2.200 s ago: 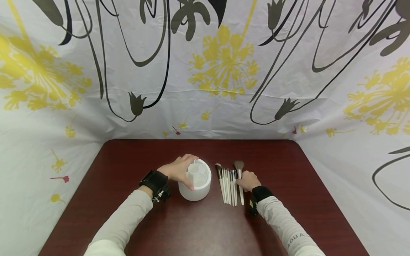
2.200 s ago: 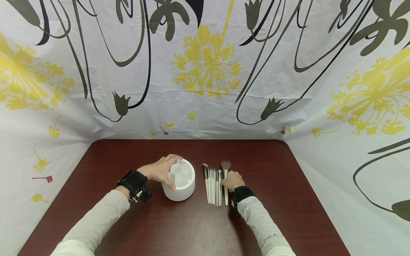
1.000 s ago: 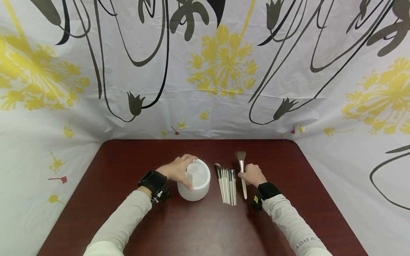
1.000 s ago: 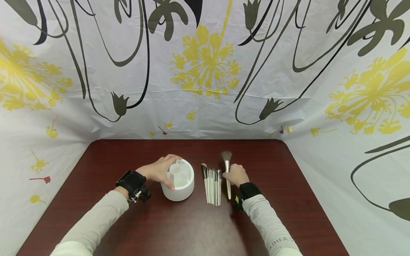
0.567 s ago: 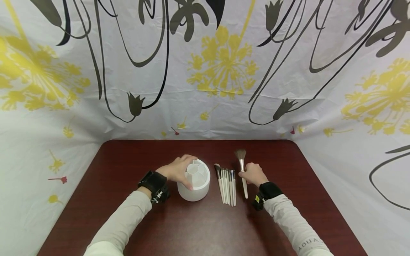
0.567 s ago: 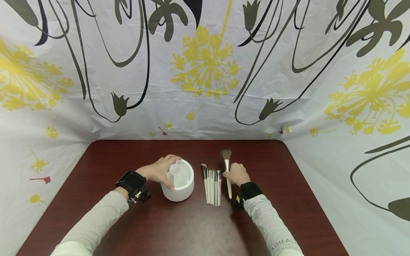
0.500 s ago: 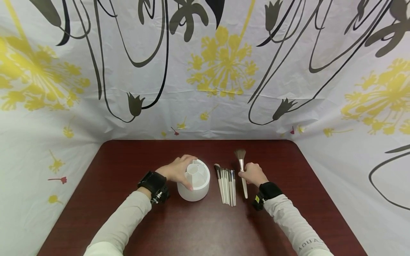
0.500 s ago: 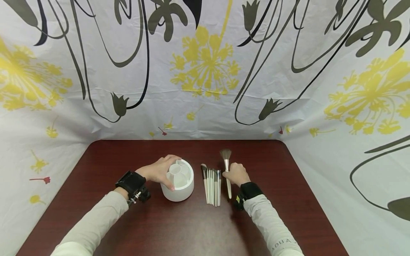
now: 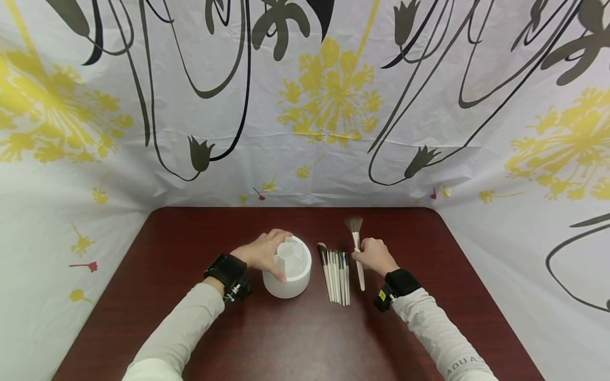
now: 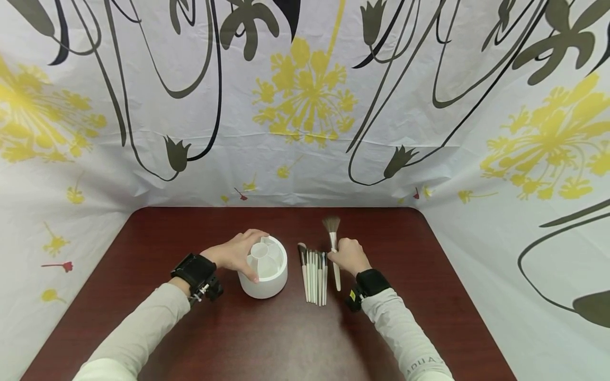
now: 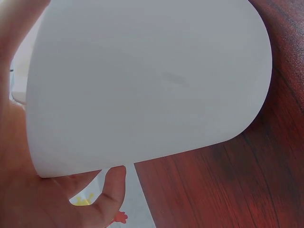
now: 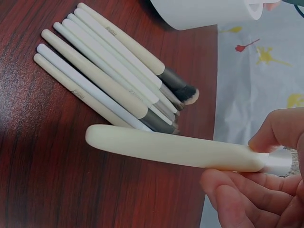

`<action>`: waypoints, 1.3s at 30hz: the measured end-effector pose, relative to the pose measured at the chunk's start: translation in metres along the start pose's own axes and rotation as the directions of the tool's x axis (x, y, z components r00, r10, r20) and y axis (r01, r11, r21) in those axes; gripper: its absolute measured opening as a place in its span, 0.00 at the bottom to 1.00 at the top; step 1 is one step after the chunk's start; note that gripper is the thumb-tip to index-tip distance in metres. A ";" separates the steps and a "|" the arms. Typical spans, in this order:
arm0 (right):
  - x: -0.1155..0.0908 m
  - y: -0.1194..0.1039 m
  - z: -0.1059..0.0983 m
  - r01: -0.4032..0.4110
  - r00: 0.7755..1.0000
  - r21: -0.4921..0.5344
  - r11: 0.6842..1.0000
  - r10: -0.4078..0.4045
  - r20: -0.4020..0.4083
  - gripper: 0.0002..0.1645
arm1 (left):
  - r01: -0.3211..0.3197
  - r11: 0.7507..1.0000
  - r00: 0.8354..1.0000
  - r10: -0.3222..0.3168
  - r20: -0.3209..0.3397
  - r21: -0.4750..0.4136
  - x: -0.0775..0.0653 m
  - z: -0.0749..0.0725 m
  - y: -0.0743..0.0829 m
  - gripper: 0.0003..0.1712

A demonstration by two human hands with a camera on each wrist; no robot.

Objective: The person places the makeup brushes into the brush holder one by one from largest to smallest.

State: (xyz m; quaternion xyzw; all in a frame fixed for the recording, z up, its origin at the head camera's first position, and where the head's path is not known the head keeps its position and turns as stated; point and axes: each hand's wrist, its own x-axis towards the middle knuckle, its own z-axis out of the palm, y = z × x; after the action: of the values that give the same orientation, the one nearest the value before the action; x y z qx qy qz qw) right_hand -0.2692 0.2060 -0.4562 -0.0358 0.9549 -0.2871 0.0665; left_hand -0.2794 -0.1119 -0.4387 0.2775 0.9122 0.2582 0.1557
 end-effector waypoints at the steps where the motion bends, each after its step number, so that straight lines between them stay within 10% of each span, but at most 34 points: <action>1: 0.000 -0.001 0.000 0.001 1.000 0.001 1.000 -0.001 0.001 0.18 | 0.001 1.000 1.000 -0.001 0.000 -0.001 0.000 0.000 0.000 0.65; 39: -0.007 -0.039 -0.017 0.182 0.982 0.103 0.978 -0.175 -0.075 0.07 | -0.002 1.000 1.000 0.002 -0.001 0.001 -0.002 -0.002 0.003 0.64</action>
State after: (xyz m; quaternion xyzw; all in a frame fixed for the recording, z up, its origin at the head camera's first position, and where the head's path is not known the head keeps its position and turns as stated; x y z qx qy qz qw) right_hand -0.2637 0.1835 -0.4199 -0.1084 0.9323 -0.3447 0.0110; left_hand -0.2772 -0.1122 -0.4353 0.2785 0.9120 0.2581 0.1549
